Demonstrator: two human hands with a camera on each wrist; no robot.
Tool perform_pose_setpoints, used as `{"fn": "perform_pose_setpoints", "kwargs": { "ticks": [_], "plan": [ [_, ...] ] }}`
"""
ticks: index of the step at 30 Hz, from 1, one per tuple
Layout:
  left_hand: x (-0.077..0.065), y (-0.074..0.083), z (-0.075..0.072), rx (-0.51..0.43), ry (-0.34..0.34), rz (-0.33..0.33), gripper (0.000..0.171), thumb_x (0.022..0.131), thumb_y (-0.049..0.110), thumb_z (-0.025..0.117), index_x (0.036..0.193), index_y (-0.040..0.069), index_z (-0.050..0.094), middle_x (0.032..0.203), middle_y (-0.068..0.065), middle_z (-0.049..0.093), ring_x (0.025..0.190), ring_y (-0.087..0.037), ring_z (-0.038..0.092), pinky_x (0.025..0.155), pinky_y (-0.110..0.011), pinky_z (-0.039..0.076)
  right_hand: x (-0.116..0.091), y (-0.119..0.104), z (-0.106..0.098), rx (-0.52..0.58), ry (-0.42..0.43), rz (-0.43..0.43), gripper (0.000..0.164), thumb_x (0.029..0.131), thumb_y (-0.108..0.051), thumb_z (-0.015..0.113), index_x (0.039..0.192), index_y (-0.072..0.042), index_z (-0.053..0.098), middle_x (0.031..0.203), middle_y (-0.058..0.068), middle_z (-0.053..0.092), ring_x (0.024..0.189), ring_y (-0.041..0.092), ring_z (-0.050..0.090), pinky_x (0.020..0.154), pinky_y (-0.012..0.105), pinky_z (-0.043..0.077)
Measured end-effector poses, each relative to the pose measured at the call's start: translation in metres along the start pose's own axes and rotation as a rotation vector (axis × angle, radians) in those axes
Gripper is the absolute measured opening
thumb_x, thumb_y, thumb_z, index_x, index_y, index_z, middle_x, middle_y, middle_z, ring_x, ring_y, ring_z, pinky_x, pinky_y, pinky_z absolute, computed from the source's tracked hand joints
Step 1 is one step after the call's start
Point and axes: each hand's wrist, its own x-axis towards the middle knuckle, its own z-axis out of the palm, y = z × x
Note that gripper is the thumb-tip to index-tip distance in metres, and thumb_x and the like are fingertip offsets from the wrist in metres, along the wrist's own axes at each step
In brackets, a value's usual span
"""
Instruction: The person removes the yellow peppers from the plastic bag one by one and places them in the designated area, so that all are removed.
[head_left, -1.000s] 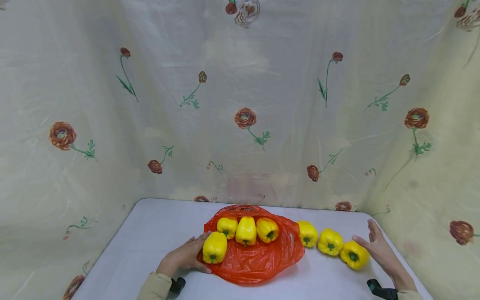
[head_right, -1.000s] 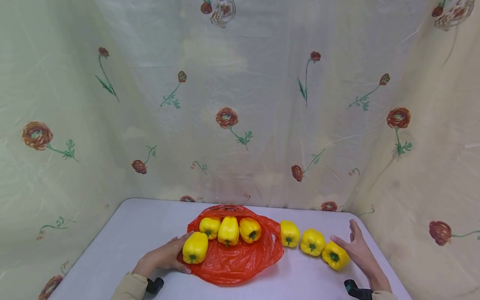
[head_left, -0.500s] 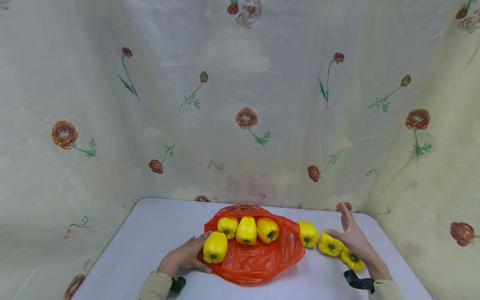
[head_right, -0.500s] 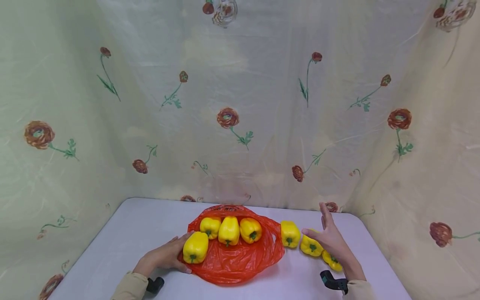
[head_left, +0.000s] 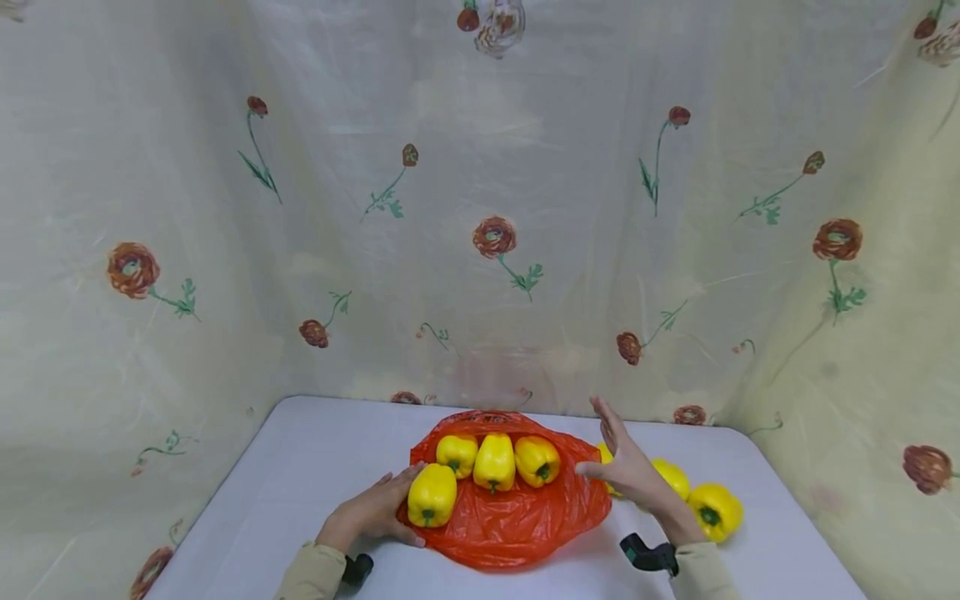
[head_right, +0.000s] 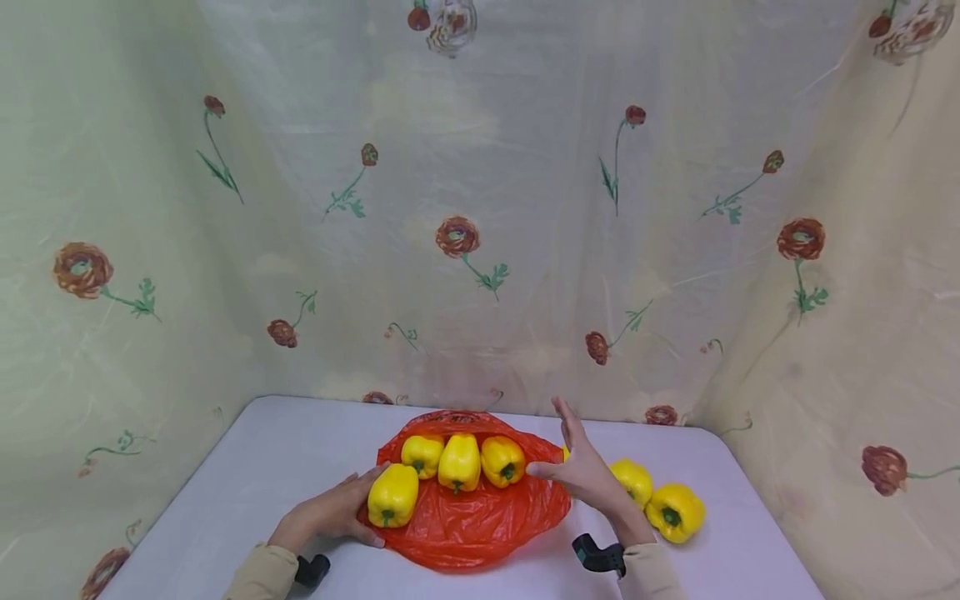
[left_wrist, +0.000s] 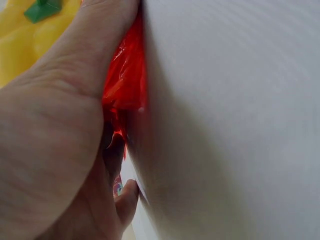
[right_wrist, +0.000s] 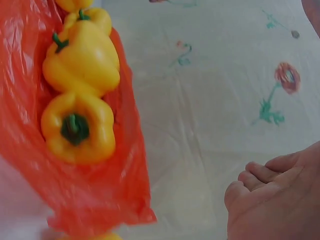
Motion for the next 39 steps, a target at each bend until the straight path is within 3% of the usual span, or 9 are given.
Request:
{"fn": "perform_pose_setpoints", "kwargs": {
  "ticks": [5, 10, 20, 30, 39],
  "plan": [
    [0.000, -0.001, -0.001, 0.004, -0.001, 0.001, 0.109, 0.071, 0.051, 0.079, 0.155, 0.013, 0.020, 0.160, -0.009, 0.024, 0.146, -0.029, 0.026, 0.120, -0.057, 0.013, 0.007, -0.003, 0.020, 0.048, -0.041, 0.000, 0.109, 0.078, -0.036, 0.079, 0.155, -0.016, 0.004, 0.163, 0.014, 0.007, 0.148, 0.044, 0.006, 0.114, 0.062, 0.021],
    [-0.001, -0.002, -0.002, 0.016, 0.001, 0.005, 0.110, 0.071, 0.052, 0.078, 0.155, 0.013, 0.019, 0.160, -0.009, 0.023, 0.146, -0.029, 0.026, 0.120, -0.057, 0.013, 0.011, -0.010, 0.040, 0.116, -0.074, 0.052, 0.102, 0.076, -0.035, 0.082, 0.152, -0.019, 0.015, 0.160, 0.011, 0.018, 0.147, 0.039, 0.016, 0.114, 0.060, 0.027],
    [0.002, -0.003, 0.001, 0.015, 0.004, 0.011, 0.108, 0.071, 0.050, 0.079, 0.155, 0.014, 0.021, 0.160, -0.008, 0.024, 0.146, -0.029, 0.026, 0.120, -0.057, 0.013, 0.019, -0.014, 0.072, 0.244, -0.142, 0.076, 0.086, 0.078, -0.028, 0.082, 0.145, -0.013, 0.029, 0.150, 0.014, 0.032, 0.144, 0.037, 0.025, 0.115, 0.056, 0.028],
    [0.002, -0.005, 0.004, 0.015, 0.000, 0.008, 0.109, 0.070, 0.051, 0.080, 0.155, 0.014, 0.021, 0.161, -0.008, 0.024, 0.146, -0.029, 0.026, 0.120, -0.057, 0.013, 0.022, -0.015, 0.099, 0.277, -0.170, 0.089, 0.074, 0.080, -0.032, 0.079, 0.136, -0.008, 0.038, 0.137, 0.018, 0.043, 0.131, 0.036, 0.041, 0.113, 0.056, 0.033],
    [0.002, -0.004, 0.003, 0.018, 0.002, 0.005, 0.109, 0.070, 0.050, 0.080, 0.155, 0.014, 0.021, 0.160, -0.008, 0.024, 0.145, -0.029, 0.027, 0.120, -0.057, 0.013, 0.025, -0.010, 0.119, 0.272, -0.255, 0.045, 0.064, 0.086, -0.023, 0.073, 0.136, -0.006, 0.037, 0.140, 0.019, 0.041, 0.136, 0.039, 0.039, 0.113, 0.053, 0.034]
  ]
}}
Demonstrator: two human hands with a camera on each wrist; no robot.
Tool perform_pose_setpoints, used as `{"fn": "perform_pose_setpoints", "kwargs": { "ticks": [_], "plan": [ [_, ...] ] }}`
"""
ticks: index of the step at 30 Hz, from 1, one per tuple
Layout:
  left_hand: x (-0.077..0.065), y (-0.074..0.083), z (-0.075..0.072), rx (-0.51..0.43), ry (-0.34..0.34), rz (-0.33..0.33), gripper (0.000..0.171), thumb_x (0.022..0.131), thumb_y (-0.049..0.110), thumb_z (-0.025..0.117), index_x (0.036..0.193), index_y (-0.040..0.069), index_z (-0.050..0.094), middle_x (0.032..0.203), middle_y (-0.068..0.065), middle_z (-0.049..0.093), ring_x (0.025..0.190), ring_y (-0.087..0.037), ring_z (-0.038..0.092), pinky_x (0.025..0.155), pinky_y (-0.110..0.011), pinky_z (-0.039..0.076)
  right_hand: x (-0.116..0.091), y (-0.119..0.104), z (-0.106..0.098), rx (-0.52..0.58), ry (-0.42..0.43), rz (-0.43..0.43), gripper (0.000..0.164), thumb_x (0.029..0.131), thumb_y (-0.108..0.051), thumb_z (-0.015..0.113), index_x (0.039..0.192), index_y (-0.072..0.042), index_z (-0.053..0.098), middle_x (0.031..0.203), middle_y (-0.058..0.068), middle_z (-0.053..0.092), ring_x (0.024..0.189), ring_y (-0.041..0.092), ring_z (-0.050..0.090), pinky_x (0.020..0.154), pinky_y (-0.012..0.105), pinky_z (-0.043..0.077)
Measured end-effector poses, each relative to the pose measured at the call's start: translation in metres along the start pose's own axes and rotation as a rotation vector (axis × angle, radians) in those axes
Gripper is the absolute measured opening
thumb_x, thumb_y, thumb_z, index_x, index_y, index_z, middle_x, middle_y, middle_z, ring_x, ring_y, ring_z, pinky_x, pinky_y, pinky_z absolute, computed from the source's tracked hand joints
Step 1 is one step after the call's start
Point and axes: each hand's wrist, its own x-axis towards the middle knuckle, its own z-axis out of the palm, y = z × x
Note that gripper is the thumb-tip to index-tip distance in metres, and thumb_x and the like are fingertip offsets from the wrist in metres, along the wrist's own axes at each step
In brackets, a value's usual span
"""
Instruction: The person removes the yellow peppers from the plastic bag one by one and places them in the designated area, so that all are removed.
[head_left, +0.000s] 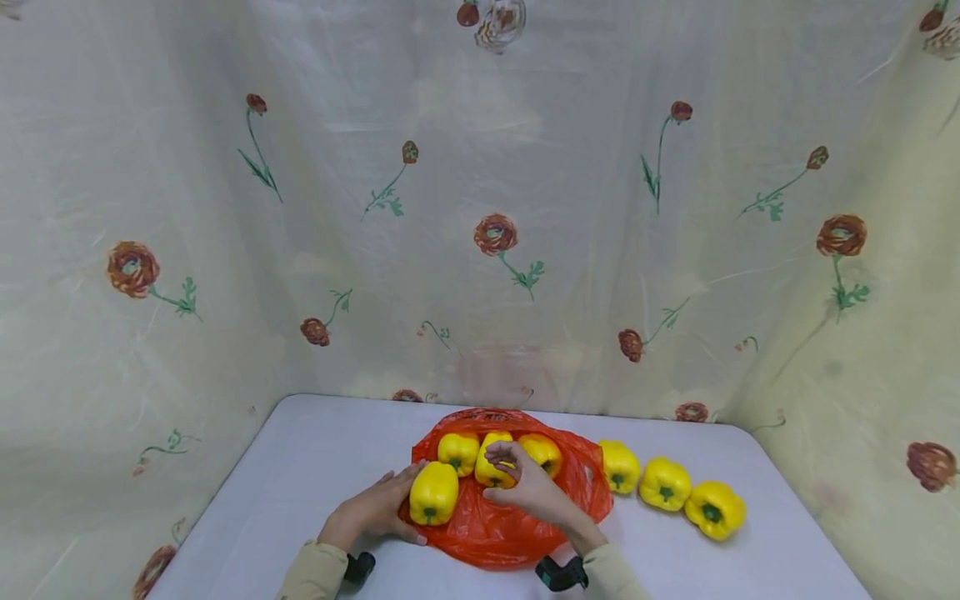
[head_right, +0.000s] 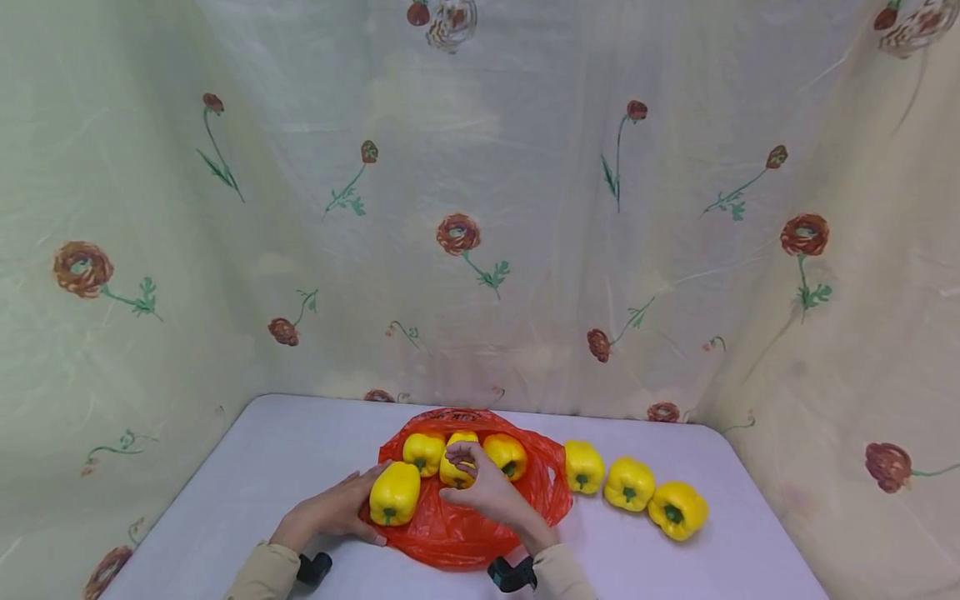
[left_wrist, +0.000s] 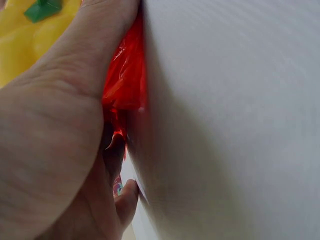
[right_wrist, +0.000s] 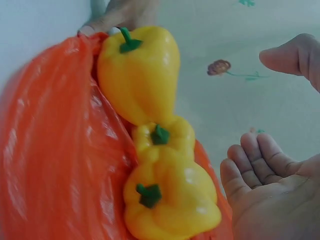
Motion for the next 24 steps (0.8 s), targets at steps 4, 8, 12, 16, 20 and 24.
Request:
{"fn": "perform_pose_setpoints", "kwargs": {
  "ticks": [4, 8, 12, 16, 20, 24],
  "plan": [
    [0.000, 0.000, -0.001, -0.003, 0.000, -0.010, 0.108, 0.070, 0.050, 0.080, 0.155, 0.015, 0.021, 0.160, -0.008, 0.024, 0.145, -0.029, 0.027, 0.120, -0.057, 0.012, 0.004, 0.003, 0.008, -0.009, -0.020, 0.013, 0.064, 0.087, -0.021, 0.073, 0.138, -0.008, 0.037, 0.141, 0.019, 0.040, 0.137, 0.040, 0.037, 0.113, 0.055, 0.032],
    [-0.001, 0.002, -0.002, -0.006, -0.004, -0.021, 0.109, 0.071, 0.050, 0.080, 0.155, 0.015, 0.020, 0.161, -0.008, 0.023, 0.146, -0.031, 0.026, 0.120, -0.057, 0.012, 0.009, 0.006, 0.018, -0.009, -0.028, 0.029, 0.065, 0.086, -0.019, 0.074, 0.139, -0.009, 0.037, 0.142, 0.018, 0.041, 0.137, 0.038, 0.036, 0.115, 0.055, 0.030],
    [-0.001, 0.002, -0.002, -0.007, -0.003, -0.025, 0.108, 0.071, 0.050, 0.079, 0.155, 0.015, 0.021, 0.161, -0.008, 0.023, 0.145, -0.031, 0.026, 0.120, -0.056, 0.012, 0.014, 0.009, 0.027, 0.001, -0.044, 0.044, 0.068, 0.084, -0.017, 0.074, 0.140, -0.011, 0.035, 0.145, 0.016, 0.038, 0.139, 0.037, 0.032, 0.116, 0.055, 0.026],
    [-0.002, 0.003, -0.002, -0.016, -0.007, -0.019, 0.107, 0.071, 0.049, 0.080, 0.155, 0.014, 0.021, 0.160, -0.009, 0.024, 0.145, -0.033, 0.026, 0.120, -0.057, 0.012, 0.019, 0.014, 0.035, -0.012, -0.046, 0.069, 0.072, 0.083, -0.019, 0.075, 0.142, -0.014, 0.033, 0.147, 0.013, 0.036, 0.141, 0.037, 0.030, 0.116, 0.056, 0.027],
    [-0.002, 0.002, -0.002, -0.020, -0.012, -0.016, 0.107, 0.072, 0.049, 0.079, 0.155, 0.014, 0.021, 0.160, -0.010, 0.024, 0.145, -0.036, 0.025, 0.120, -0.057, 0.012, 0.022, 0.017, 0.041, -0.034, -0.035, 0.084, 0.080, 0.080, -0.025, 0.079, 0.143, -0.015, 0.031, 0.149, 0.010, 0.035, 0.141, 0.036, 0.030, 0.114, 0.056, 0.031],
    [-0.002, 0.002, -0.002, -0.013, -0.007, -0.011, 0.107, 0.072, 0.049, 0.080, 0.155, 0.014, 0.021, 0.160, -0.010, 0.025, 0.145, -0.034, 0.026, 0.120, -0.057, 0.012, 0.024, 0.016, 0.045, -0.047, -0.030, 0.084, 0.083, 0.079, -0.027, 0.080, 0.143, -0.014, 0.029, 0.150, 0.010, 0.033, 0.141, 0.036, 0.029, 0.113, 0.055, 0.033]
  ]
}}
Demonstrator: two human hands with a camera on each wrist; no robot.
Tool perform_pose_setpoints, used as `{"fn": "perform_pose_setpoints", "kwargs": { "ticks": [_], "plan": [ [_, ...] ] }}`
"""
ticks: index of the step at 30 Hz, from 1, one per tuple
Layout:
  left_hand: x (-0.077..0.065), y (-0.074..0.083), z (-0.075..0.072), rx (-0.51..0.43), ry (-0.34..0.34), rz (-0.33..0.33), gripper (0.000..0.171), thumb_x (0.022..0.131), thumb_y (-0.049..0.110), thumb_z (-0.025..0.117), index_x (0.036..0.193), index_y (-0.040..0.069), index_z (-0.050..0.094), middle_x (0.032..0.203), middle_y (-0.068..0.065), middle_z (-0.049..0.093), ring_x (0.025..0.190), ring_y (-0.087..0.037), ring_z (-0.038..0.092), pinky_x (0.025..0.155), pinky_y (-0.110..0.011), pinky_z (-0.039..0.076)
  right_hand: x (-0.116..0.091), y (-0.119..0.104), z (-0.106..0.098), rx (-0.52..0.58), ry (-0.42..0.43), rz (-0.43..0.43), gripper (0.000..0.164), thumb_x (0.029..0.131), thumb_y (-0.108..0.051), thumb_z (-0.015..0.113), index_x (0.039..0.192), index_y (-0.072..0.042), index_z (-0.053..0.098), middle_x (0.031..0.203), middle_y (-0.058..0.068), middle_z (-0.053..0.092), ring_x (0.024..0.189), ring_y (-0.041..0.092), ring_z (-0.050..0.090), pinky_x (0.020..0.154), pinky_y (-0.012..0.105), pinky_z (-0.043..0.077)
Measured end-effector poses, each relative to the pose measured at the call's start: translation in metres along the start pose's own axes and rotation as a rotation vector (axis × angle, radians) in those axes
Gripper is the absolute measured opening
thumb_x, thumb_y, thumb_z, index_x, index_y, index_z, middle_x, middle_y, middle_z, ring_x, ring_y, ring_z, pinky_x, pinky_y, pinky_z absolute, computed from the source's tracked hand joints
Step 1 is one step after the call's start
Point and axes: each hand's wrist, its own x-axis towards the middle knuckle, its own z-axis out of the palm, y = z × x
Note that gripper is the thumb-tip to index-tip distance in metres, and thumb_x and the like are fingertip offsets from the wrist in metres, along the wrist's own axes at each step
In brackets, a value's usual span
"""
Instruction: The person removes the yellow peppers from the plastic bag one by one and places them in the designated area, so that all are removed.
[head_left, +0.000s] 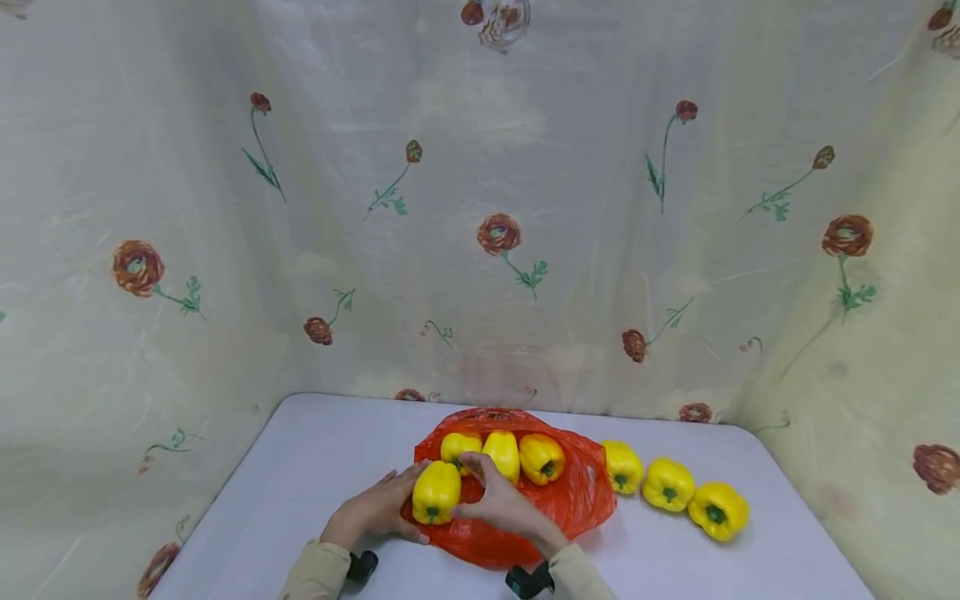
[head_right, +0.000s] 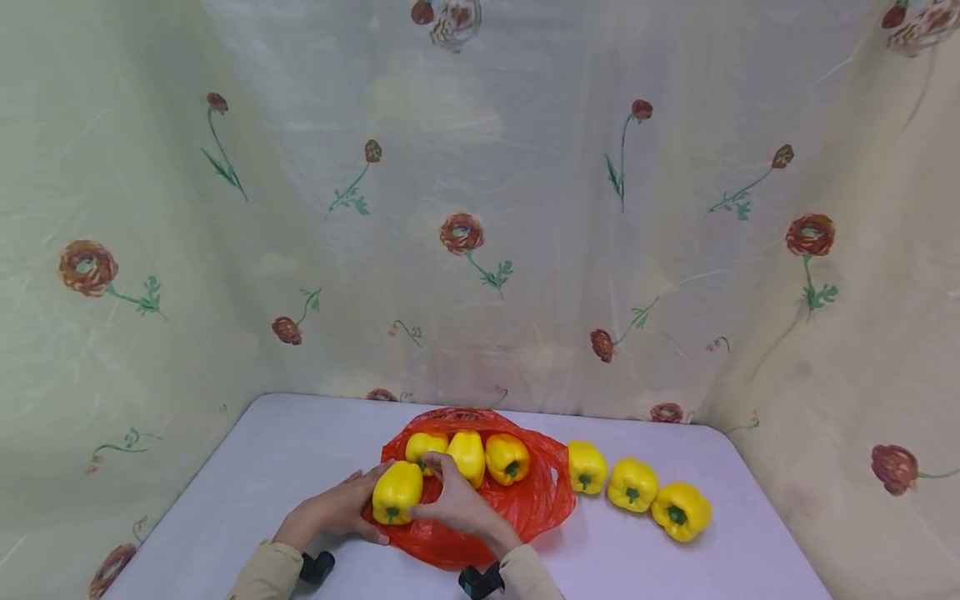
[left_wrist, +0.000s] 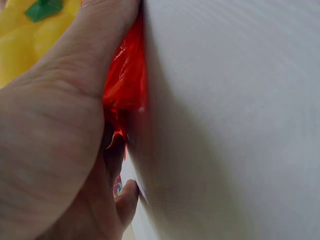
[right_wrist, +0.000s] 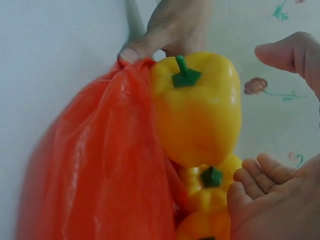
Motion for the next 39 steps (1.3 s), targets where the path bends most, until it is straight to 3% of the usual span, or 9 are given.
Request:
{"fn": "perform_pose_setpoints", "kwargs": {
  "ticks": [12, 18, 26, 32, 39],
  "plan": [
    [-0.001, 0.002, -0.002, 0.011, 0.000, 0.021, 0.103, 0.073, 0.046, 0.079, 0.154, 0.014, 0.024, 0.160, -0.008, 0.025, 0.145, -0.028, 0.028, 0.120, -0.058, 0.012, 0.009, 0.007, 0.008, -0.044, -0.015, 0.013, 0.090, 0.076, -0.035, 0.081, 0.146, -0.018, 0.027, 0.151, 0.003, 0.033, 0.137, 0.028, 0.036, 0.113, 0.054, 0.034],
    [-0.002, 0.003, -0.002, 0.011, -0.002, 0.032, 0.103, 0.073, 0.047, 0.079, 0.154, 0.014, 0.023, 0.160, -0.008, 0.025, 0.145, -0.028, 0.028, 0.120, -0.058, 0.012, 0.015, 0.008, 0.011, -0.038, -0.025, 0.002, 0.087, 0.078, -0.030, 0.080, 0.145, -0.014, 0.027, 0.149, 0.007, 0.035, 0.134, 0.028, 0.038, 0.114, 0.056, 0.031],
    [-0.003, 0.002, -0.003, 0.012, 0.000, 0.045, 0.103, 0.074, 0.046, 0.079, 0.154, 0.014, 0.024, 0.160, -0.007, 0.026, 0.145, -0.028, 0.027, 0.120, -0.057, 0.013, 0.019, 0.011, 0.016, -0.033, -0.028, 0.005, 0.081, 0.078, -0.027, 0.080, 0.142, -0.012, 0.032, 0.142, 0.009, 0.038, 0.127, 0.028, 0.042, 0.111, 0.053, 0.037],
    [-0.003, 0.001, -0.003, 0.029, -0.002, 0.050, 0.103, 0.075, 0.046, 0.079, 0.154, 0.013, 0.023, 0.160, -0.006, 0.025, 0.147, -0.028, 0.024, 0.120, -0.056, 0.014, 0.020, 0.020, 0.021, -0.090, -0.063, 0.019, 0.079, 0.077, -0.027, 0.080, 0.140, -0.009, 0.036, 0.133, 0.009, 0.044, 0.115, 0.026, 0.046, 0.105, 0.052, 0.041],
    [-0.002, 0.002, -0.002, 0.010, -0.002, 0.046, 0.102, 0.073, 0.045, 0.080, 0.154, 0.014, 0.025, 0.159, -0.006, 0.027, 0.146, -0.030, 0.026, 0.119, -0.058, 0.015, 0.021, 0.024, 0.022, -0.084, -0.031, 0.054, 0.080, 0.076, -0.030, 0.081, 0.140, -0.011, 0.038, 0.133, 0.008, 0.046, 0.115, 0.027, 0.047, 0.105, 0.055, 0.041]
  ]
}}
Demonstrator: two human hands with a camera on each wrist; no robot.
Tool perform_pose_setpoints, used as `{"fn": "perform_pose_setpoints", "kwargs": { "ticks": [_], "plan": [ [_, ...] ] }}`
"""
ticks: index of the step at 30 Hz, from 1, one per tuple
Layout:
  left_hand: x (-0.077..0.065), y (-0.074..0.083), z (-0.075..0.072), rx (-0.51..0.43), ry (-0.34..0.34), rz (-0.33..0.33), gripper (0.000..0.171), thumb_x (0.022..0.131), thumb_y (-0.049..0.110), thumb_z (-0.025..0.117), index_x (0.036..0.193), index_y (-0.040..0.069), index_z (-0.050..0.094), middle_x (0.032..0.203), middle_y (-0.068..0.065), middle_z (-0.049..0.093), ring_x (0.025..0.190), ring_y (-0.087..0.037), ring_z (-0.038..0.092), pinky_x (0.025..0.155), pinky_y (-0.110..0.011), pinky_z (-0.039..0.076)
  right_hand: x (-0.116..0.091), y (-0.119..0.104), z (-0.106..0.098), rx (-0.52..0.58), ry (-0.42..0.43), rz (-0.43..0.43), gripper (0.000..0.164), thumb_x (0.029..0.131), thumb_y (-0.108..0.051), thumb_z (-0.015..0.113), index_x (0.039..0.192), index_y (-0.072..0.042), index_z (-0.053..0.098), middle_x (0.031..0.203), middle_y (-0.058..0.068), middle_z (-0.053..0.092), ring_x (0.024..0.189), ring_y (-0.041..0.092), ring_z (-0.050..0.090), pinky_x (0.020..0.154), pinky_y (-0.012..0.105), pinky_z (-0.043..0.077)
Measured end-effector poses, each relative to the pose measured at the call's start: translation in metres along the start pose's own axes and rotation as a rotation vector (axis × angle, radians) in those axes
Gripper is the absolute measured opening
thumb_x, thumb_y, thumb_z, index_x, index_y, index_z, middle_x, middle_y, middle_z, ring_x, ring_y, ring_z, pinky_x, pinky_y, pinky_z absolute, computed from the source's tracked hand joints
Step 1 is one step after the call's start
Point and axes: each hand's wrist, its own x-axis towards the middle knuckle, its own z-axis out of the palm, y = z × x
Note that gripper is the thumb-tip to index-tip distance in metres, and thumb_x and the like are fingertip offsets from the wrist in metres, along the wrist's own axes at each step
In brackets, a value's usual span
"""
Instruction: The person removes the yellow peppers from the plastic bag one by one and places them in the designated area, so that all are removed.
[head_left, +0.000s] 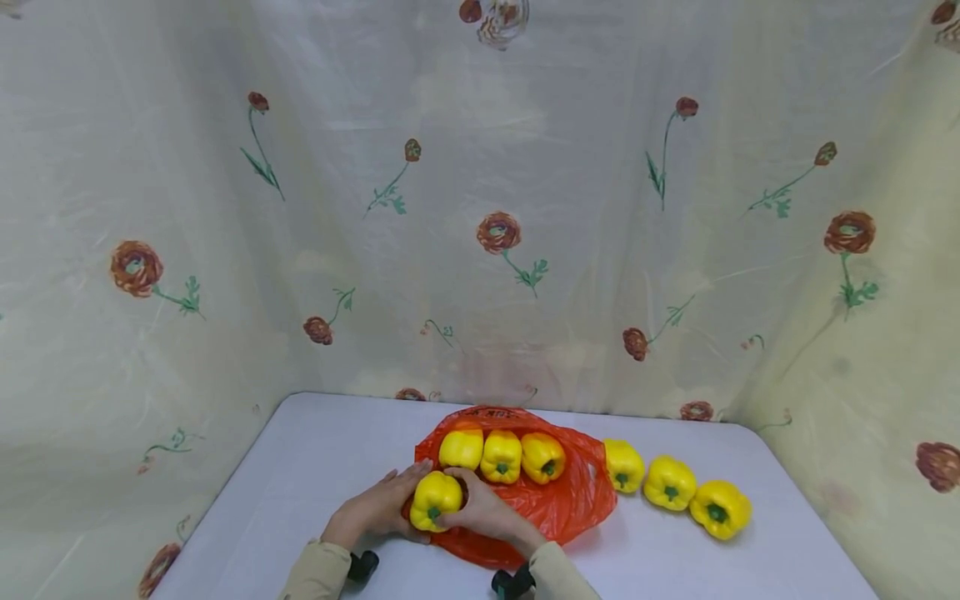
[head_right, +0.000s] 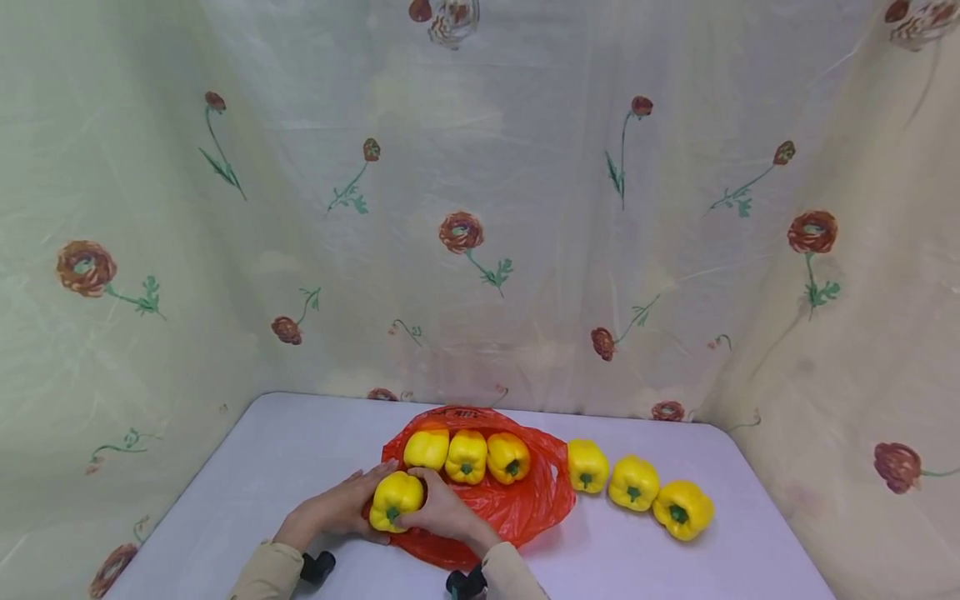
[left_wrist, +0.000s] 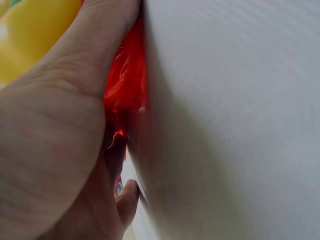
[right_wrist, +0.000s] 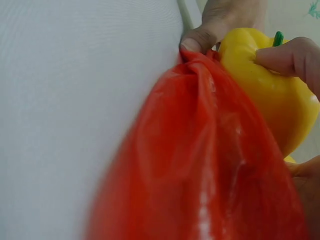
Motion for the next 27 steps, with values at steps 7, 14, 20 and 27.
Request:
{"fn": "perform_pose_setpoints", "kwargs": {
  "ticks": [7, 14, 20, 27],
  "plan": [
    [0.001, 0.000, 0.000, 0.006, 0.001, 0.001, 0.102, 0.073, 0.046, 0.080, 0.154, 0.015, 0.025, 0.159, -0.006, 0.027, 0.146, -0.030, 0.026, 0.119, -0.058, 0.015, -0.002, -0.003, -0.002, -0.019, 0.012, -0.002, 0.080, 0.076, -0.030, 0.081, 0.140, -0.010, 0.037, 0.135, 0.009, 0.045, 0.117, 0.027, 0.046, 0.105, 0.056, 0.040],
    [0.000, 0.002, -0.001, 0.025, 0.002, -0.014, 0.101, 0.074, 0.044, 0.080, 0.154, 0.014, 0.025, 0.159, -0.006, 0.028, 0.146, -0.030, 0.027, 0.120, -0.056, 0.015, -0.004, -0.004, -0.004, -0.045, 0.006, -0.018, 0.079, 0.075, -0.029, 0.082, 0.138, -0.012, 0.037, 0.133, 0.008, 0.044, 0.116, 0.027, 0.045, 0.105, 0.054, 0.041],
    [0.000, 0.003, -0.001, 0.028, 0.001, -0.021, 0.101, 0.074, 0.043, 0.080, 0.154, 0.014, 0.025, 0.159, -0.007, 0.028, 0.145, -0.031, 0.027, 0.120, -0.057, 0.016, -0.004, -0.005, -0.006, -0.035, -0.002, -0.042, 0.078, 0.075, -0.028, 0.082, 0.137, -0.013, 0.037, 0.132, 0.007, 0.044, 0.116, 0.026, 0.045, 0.105, 0.053, 0.041],
    [0.002, -0.002, 0.002, 0.016, 0.005, -0.023, 0.101, 0.073, 0.046, 0.080, 0.153, 0.016, 0.026, 0.159, -0.006, 0.028, 0.145, -0.030, 0.027, 0.119, -0.057, 0.015, -0.010, -0.013, -0.011, -0.031, -0.024, -0.074, 0.078, 0.075, -0.028, 0.083, 0.138, -0.019, 0.037, 0.133, 0.004, 0.043, 0.118, 0.025, 0.043, 0.105, 0.053, 0.042]
  ]
}}
